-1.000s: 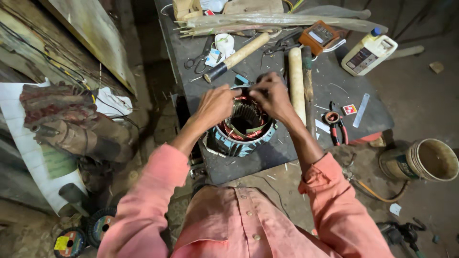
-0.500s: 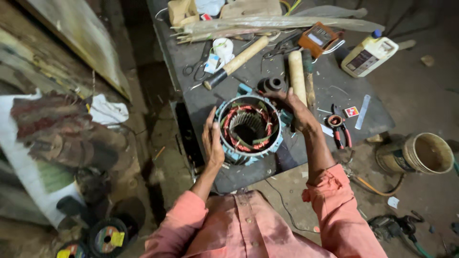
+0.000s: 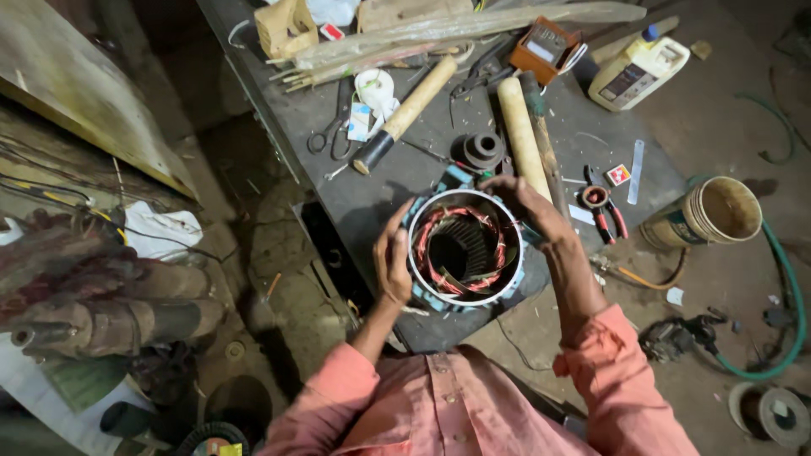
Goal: The person uses wooden mallets to tap the stator of an electric motor, then uses a screwdriver and a metal bar to adjust and press the copper windings inside the stator slots. The person repeatedly repositions the stator and uses different tools to manipulate the internal components.
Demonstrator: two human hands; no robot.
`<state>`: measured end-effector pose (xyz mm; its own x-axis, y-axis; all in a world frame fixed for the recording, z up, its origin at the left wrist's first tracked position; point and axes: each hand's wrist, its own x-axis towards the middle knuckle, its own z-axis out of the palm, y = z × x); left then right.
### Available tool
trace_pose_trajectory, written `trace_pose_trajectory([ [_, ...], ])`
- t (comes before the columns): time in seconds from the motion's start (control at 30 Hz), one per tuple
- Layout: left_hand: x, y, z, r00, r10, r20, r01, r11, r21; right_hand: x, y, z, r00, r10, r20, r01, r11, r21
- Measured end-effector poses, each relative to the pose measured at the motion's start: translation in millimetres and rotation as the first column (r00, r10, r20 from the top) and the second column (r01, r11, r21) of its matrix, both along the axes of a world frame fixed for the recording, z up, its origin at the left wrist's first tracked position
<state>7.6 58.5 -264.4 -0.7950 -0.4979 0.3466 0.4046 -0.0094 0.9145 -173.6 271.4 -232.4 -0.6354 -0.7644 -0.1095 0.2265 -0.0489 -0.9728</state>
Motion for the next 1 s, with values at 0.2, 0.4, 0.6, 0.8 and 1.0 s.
trace_pose_trajectory([
  [0.2, -67.0, -45.3, -15.4, 0.819, -0.572, -0.041, 0.568, 0.801, 0.188, 83.7, 21.3, -6.9, 0.871, -0.485, -0.078, 0.490, 0.866, 0.098],
  [0.4, -114.2, -66.0, -5.6, 0.816, -0.500, 0.290, 0.565, 0.796, -0.217, 132.2, 8.9, -17.4, 0.631, -0.756, -0.172, 0.761, 0.647, -0.051],
  [0.6, -89.3, -59.1, 44.2, 0.969, -0.128, 0.213, 0.239, 0.714, -0.658, 112.5, 25.4, 17.8, 0.336, -0.676, -0.656, 0.846, 0.523, -0.106],
  [0.8, -70.4, -25.6, 73.8, 0.989, -0.044, 0.140, 0.147, 0.278, -0.949, 69.0, -12.8, 64.9, 0.378, -0.011, -0.926, 0.458, 0.871, 0.177],
  [1.0, -75.6, -10.4, 77.7, 0.993, 0.045, 0.107, 0.102, 0.104, -0.989, 57.6, -35.9, 61.9, 0.383, 0.097, -0.919, 0.427, 0.864, 0.269],
])
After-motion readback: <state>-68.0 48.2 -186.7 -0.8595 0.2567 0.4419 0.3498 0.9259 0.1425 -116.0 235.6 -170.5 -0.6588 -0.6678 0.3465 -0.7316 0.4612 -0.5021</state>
